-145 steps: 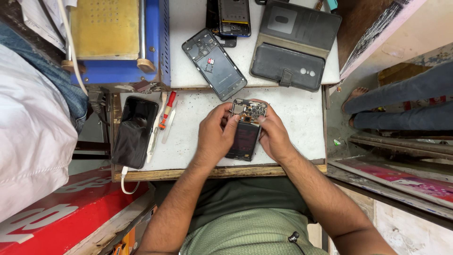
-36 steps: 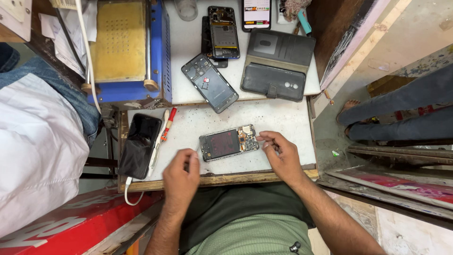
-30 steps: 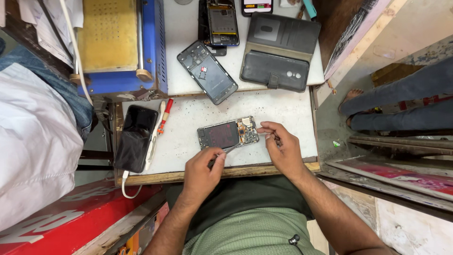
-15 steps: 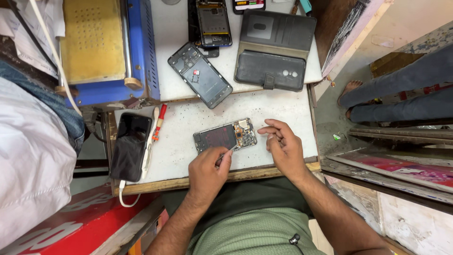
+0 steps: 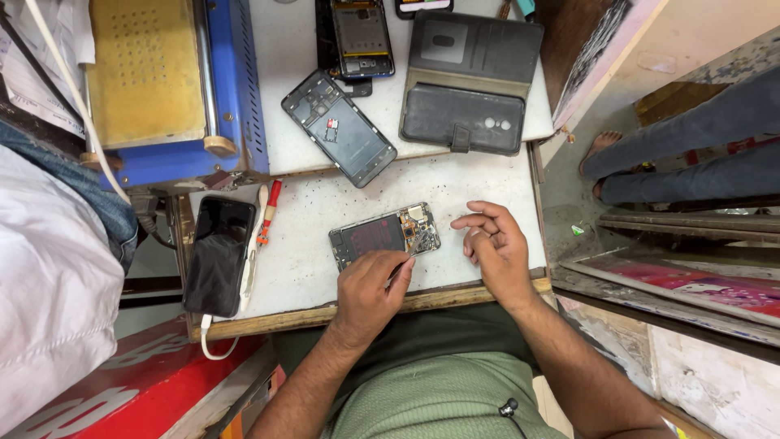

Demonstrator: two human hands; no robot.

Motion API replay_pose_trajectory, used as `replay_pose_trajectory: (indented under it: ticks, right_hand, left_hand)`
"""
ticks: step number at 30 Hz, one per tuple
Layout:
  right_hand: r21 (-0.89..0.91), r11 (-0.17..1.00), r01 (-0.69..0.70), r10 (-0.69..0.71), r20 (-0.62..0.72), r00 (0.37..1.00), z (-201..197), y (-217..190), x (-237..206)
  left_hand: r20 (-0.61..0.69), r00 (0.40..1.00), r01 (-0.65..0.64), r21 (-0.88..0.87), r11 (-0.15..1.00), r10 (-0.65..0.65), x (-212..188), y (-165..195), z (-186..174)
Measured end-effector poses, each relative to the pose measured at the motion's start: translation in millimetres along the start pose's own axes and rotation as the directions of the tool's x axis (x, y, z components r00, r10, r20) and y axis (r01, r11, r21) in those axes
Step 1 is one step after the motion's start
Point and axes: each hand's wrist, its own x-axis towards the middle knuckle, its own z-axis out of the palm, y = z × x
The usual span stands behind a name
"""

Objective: The person repairs a smartphone at a cluttered workbench. They handle the phone, separate its back cover and frame, lift out internal components by hand, then use a screwdriver and tweezers to work on the exposed board and reposition parts inside the open device.

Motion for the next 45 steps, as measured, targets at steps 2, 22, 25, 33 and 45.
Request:
replay_pose_trajectory:
  ticks: [2, 22, 25, 33, 45]
  right_hand:
    - [0.019, 1.000, -0.003, 0.003, -0.004, 1.000, -0.2, 0.1, 0.3]
    - [0.086, 0.996, 0.029, -0.026, -0.037, 0.999, -2.1, 1.9, 0.9]
    - [0.088, 0.996, 0.014, -0.011, -0.039, 0.999, -2.2, 2.0, 1.8]
    - [0.124, 0.992, 0.024, -0.020, -0.031, 0.999, -2.4, 2.7, 2.2]
    - [0.101, 0.995, 0.023, -0.020, -0.031, 0.999, -2.1, 4.0, 1.2]
  left_hand:
    - [0.003, 1.000, -0.004, 0.004, 1.000, 0.004, 1.0, -2.2, 1.3]
    - [0.067, 0.994, -0.089, 0.031, 0.996, 0.087, -0.9, -5.7, -1.3]
    - [0.080, 0.993, -0.092, 0.031, 0.995, 0.090, -4.6, -5.7, -1.9]
    - [0.050, 0.991, -0.127, 0.053, 0.991, 0.124, -12.4, -1.5, -3.9]
    - [0.018, 0.996, -0.086, 0.073, 0.994, 0.085, -13.1, -4.0, -11.4]
